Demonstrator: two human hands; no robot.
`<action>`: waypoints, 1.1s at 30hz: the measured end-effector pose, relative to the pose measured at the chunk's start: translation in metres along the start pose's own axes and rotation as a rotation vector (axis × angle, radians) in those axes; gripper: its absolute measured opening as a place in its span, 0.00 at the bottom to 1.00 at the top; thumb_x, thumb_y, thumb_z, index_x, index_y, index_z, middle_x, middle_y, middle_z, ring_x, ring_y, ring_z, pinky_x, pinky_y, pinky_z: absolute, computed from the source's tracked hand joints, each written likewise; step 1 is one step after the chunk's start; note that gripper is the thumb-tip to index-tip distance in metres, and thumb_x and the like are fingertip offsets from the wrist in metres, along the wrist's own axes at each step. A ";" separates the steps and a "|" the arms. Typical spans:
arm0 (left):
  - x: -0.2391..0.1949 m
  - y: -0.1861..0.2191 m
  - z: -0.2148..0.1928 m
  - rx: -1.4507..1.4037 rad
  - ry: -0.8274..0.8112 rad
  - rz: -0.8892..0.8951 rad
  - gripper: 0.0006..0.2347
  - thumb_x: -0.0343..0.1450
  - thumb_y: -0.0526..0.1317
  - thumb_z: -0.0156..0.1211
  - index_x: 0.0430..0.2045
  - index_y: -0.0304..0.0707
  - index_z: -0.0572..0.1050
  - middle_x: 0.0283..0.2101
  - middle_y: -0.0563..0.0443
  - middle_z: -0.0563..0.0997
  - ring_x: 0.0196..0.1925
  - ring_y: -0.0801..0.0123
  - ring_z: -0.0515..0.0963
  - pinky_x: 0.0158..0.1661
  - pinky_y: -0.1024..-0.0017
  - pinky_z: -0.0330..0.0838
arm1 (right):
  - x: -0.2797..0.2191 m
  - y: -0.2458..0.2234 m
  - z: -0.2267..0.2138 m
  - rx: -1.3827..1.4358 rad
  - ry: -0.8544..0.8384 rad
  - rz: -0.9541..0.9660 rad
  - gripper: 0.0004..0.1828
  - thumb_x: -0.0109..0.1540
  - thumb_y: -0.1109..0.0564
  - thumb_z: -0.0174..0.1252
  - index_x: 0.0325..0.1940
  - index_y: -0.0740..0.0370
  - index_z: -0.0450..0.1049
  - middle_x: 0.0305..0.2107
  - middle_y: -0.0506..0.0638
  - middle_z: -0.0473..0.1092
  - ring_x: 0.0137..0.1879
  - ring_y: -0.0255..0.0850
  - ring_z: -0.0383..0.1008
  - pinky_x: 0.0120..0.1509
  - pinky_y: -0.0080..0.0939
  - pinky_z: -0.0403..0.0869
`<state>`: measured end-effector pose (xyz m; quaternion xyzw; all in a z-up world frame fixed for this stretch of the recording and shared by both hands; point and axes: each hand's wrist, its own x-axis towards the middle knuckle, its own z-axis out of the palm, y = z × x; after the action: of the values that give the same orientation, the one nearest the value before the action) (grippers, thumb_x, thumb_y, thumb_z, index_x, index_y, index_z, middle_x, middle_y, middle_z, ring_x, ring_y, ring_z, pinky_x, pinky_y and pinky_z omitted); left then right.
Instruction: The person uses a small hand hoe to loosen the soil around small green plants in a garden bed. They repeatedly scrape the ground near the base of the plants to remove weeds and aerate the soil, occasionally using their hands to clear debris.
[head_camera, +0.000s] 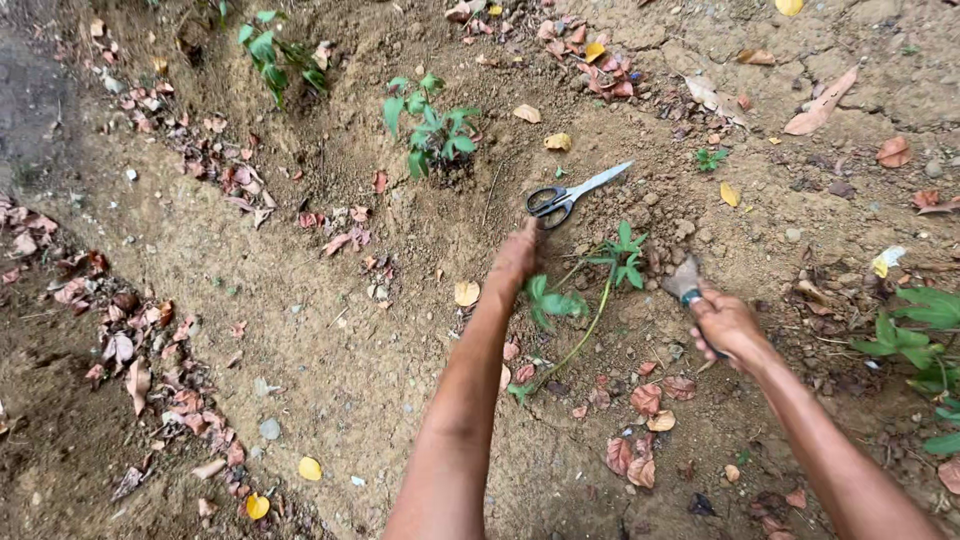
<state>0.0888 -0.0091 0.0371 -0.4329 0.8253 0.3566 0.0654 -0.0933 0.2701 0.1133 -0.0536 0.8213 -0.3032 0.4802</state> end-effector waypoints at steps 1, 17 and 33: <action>0.000 0.001 0.005 -0.013 0.030 0.077 0.23 0.66 0.35 0.63 0.56 0.45 0.64 0.53 0.38 0.76 0.52 0.49 0.79 0.55 0.59 0.74 | 0.003 -0.003 0.003 -0.010 0.006 -0.025 0.25 0.72 0.55 0.43 0.75 0.46 0.59 0.24 0.55 0.70 0.20 0.37 0.63 0.17 0.35 0.64; 0.029 0.014 0.070 0.036 0.024 0.325 0.27 0.61 0.33 0.73 0.51 0.47 0.65 0.55 0.43 0.74 0.57 0.51 0.75 0.59 0.58 0.71 | -0.053 -0.009 -0.064 -0.258 -0.001 0.026 0.26 0.71 0.53 0.46 0.75 0.41 0.60 0.23 0.53 0.70 0.22 0.37 0.63 0.22 0.38 0.66; 0.031 0.020 0.104 0.092 0.071 0.280 0.35 0.63 0.22 0.58 0.67 0.47 0.55 0.59 0.34 0.69 0.57 0.47 0.74 0.59 0.59 0.70 | -0.051 -0.004 -0.034 0.040 -0.003 -0.118 0.30 0.70 0.56 0.42 0.77 0.39 0.53 0.27 0.55 0.71 0.19 0.35 0.63 0.16 0.32 0.64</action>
<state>0.0334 0.0453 -0.0420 -0.3224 0.8950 0.3083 0.0058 -0.0946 0.3008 0.1662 -0.0928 0.8099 -0.3474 0.4635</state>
